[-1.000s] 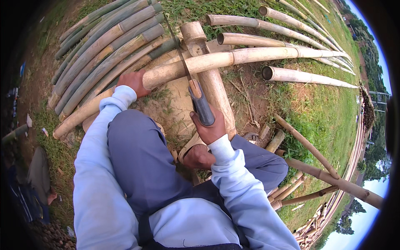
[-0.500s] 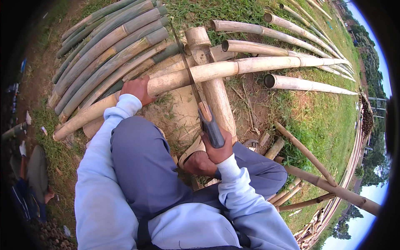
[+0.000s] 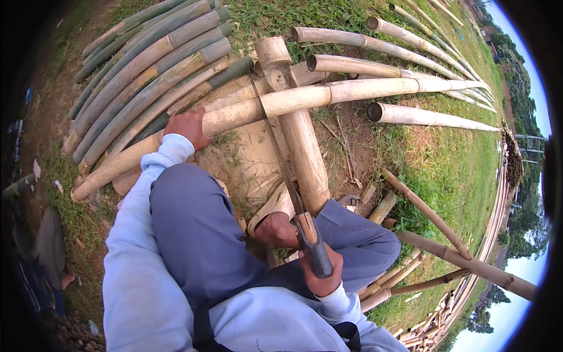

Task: The person sits on the ground and uses a machete to cut bamboo poles into shorter sections. They repeatedly position each pole on a support, strike it with the machete, and place the cut pieces aside.

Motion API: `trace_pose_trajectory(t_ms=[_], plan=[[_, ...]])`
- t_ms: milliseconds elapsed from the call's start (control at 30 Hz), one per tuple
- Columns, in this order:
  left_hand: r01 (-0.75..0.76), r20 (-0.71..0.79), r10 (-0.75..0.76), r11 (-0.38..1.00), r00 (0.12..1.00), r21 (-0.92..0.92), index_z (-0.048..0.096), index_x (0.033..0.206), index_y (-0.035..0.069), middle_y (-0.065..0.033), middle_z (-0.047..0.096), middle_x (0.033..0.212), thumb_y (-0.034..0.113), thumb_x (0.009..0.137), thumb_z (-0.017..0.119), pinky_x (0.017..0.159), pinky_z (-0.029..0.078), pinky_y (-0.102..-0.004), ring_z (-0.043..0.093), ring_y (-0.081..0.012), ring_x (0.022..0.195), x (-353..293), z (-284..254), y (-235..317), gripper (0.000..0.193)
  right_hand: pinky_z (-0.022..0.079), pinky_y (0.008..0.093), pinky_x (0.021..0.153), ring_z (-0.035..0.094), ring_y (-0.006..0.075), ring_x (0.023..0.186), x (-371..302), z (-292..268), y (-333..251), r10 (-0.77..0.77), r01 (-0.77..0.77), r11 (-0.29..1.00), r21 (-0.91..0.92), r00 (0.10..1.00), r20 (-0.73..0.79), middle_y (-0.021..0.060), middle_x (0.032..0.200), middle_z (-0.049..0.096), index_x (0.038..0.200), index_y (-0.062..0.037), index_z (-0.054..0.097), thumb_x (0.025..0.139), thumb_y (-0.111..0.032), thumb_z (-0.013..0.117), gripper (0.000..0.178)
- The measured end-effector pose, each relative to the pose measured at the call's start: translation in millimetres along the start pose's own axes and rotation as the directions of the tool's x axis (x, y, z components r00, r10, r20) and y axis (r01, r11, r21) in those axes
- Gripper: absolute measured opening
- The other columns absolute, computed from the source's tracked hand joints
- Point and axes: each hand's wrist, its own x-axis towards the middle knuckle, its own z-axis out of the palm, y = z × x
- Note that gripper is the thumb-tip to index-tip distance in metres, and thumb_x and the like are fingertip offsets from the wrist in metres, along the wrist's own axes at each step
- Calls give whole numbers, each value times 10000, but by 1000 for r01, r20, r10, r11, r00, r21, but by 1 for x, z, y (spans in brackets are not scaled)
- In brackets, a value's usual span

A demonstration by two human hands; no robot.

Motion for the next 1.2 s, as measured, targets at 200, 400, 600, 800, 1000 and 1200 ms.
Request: trace_pose_trajectory(t_ms=[200, 400, 600, 800, 1000, 1200], plan=[[-64, -117, 67, 997, 991, 33, 622, 1193, 51, -199, 749, 1022, 459, 745, 826, 897, 571, -490, 722, -388, 993, 1, -10, 11, 639, 497, 303, 715, 569, 109, 759, 174, 62, 3, -58, 64, 997, -44, 992, 113, 76, 832, 681, 1047, 29, 672, 912, -96, 755, 202], [-25, 21, 24, 999, 999, 27, 569, 1349, 68, -236, 730, 1111, 442, 727, 833, 926, 544, -516, 703, -410, 1051, 3, -9, -2, 771, 528, 324, 701, 676, 197, 715, 28, 13, 13, -20, 18, 998, 55, 999, 39, 136, 786, 678, 1029, -12, 686, 870, -47, 752, 176], [-14, -7, 14, 1000, 1000, 6, 563, 1333, 71, -236, 737, 1075, 437, 735, 832, 902, 559, -502, 717, -415, 1001, -7, 1, 2, 751, 514, 324, 654, 665, 182, 669, -3, -7, -4, 38, -38, 999, 9, 999, 34, 140, 773, 671, 1048, 5, 698, 849, -22, 741, 205], [-71, -90, 74, 997, 993, 31, 583, 1271, 60, -224, 741, 1033, 487, 747, 841, 891, 575, -500, 723, -420, 983, 0, -5, 14, 724, 495, 288, 725, 582, 106, 786, 163, 67, 21, -63, 64, 997, -30, 996, 57, 65, 838, 674, 1086, 30, 669, 892, -66, 755, 233], [-2, -16, 3, 999, 1000, 54, 552, 1351, 83, -226, 740, 1071, 458, 729, 835, 908, 556, -507, 712, -413, 1026, -6, 0, 2, 780, 537, 300, 780, 712, 177, 831, 13, -5, 10, 39, -50, 994, 93, 992, 118, 116, 873, 715, 1149, -32, 701, 868, -7, 743, 286], [-35, -42, 35, 999, 998, 0, 580, 1285, 63, -232, 740, 1035, 442, 744, 836, 902, 563, -503, 718, -420, 994, -5, -2, 7, 709, 521, 297, 787, 647, 126, 827, 13, -3, 10, -8, 8, 1000, 1, 997, 74, 101, 915, 719, 1162, 23, 695, 873, -3, 720, 291]])
